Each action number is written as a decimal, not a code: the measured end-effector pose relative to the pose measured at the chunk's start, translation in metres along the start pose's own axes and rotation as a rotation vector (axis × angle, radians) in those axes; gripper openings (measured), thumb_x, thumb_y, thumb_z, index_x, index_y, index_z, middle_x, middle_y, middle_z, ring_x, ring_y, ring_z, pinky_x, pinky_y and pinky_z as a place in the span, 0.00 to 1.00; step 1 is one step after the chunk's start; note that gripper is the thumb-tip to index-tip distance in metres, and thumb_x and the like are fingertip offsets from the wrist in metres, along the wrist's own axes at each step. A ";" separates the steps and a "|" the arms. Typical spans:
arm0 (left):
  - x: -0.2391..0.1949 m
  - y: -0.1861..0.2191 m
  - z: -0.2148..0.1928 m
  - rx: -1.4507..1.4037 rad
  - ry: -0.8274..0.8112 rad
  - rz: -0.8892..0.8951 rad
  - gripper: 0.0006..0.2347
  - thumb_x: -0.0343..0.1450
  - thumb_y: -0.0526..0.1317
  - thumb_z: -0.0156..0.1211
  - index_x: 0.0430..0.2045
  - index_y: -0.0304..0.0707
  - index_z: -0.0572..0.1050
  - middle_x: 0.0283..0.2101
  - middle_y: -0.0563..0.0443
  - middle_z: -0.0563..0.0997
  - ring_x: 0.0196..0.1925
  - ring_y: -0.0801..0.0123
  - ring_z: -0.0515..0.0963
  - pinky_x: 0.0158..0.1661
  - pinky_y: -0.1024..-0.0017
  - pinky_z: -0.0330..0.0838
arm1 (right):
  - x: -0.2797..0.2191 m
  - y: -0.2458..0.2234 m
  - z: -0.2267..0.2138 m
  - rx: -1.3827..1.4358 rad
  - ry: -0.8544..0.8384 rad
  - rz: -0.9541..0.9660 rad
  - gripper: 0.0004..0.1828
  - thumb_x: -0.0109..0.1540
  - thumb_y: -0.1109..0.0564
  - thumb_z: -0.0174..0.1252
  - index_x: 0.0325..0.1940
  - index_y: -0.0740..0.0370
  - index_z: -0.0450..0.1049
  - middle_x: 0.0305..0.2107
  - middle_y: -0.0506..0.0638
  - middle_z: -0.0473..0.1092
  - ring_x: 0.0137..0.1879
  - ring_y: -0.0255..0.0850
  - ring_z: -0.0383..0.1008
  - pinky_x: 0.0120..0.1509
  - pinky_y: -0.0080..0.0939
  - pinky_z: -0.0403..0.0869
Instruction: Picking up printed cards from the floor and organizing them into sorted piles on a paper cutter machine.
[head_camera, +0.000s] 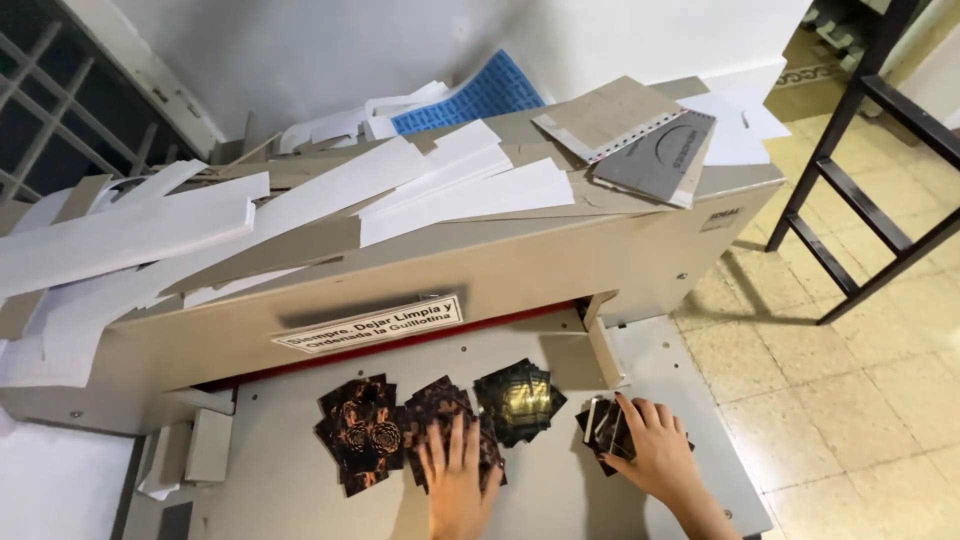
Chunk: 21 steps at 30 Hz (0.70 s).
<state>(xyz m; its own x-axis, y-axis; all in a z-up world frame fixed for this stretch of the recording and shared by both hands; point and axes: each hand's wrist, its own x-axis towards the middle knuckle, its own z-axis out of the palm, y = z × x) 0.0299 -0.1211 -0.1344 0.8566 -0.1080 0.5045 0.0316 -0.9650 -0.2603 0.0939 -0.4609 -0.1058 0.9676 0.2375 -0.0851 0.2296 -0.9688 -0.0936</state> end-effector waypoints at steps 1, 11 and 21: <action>0.006 0.012 -0.011 -0.059 0.045 0.029 0.36 0.73 0.66 0.29 0.74 0.48 0.44 0.80 0.51 0.41 0.83 0.43 0.34 0.76 0.45 0.29 | 0.003 0.003 0.003 0.026 -0.003 0.005 0.58 0.52 0.22 0.68 0.76 0.47 0.53 0.58 0.47 0.64 0.60 0.50 0.67 0.59 0.52 0.71; 0.080 0.136 -0.093 -1.064 -0.858 0.056 0.51 0.63 0.47 0.76 0.73 0.39 0.39 0.79 0.46 0.35 0.80 0.48 0.34 0.71 0.44 0.49 | 0.002 0.017 -0.065 0.269 -0.344 -0.272 0.68 0.51 0.35 0.79 0.81 0.46 0.38 0.65 0.49 0.56 0.73 0.53 0.50 0.78 0.73 0.40; 0.130 0.151 -0.089 -0.888 -0.828 0.288 0.39 0.64 0.37 0.70 0.71 0.40 0.53 0.71 0.43 0.61 0.71 0.48 0.60 0.69 0.52 0.54 | -0.006 0.061 -0.029 0.334 -0.070 -0.367 0.47 0.52 0.43 0.70 0.71 0.56 0.60 0.58 0.53 0.67 0.62 0.53 0.67 0.64 0.55 0.68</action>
<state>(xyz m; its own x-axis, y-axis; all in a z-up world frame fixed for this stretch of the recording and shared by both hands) 0.1001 -0.3017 -0.0348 0.8515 -0.4701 -0.2323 -0.2929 -0.7939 0.5329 0.1051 -0.5235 -0.0821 0.8175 0.5736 -0.0521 0.4965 -0.7477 -0.4410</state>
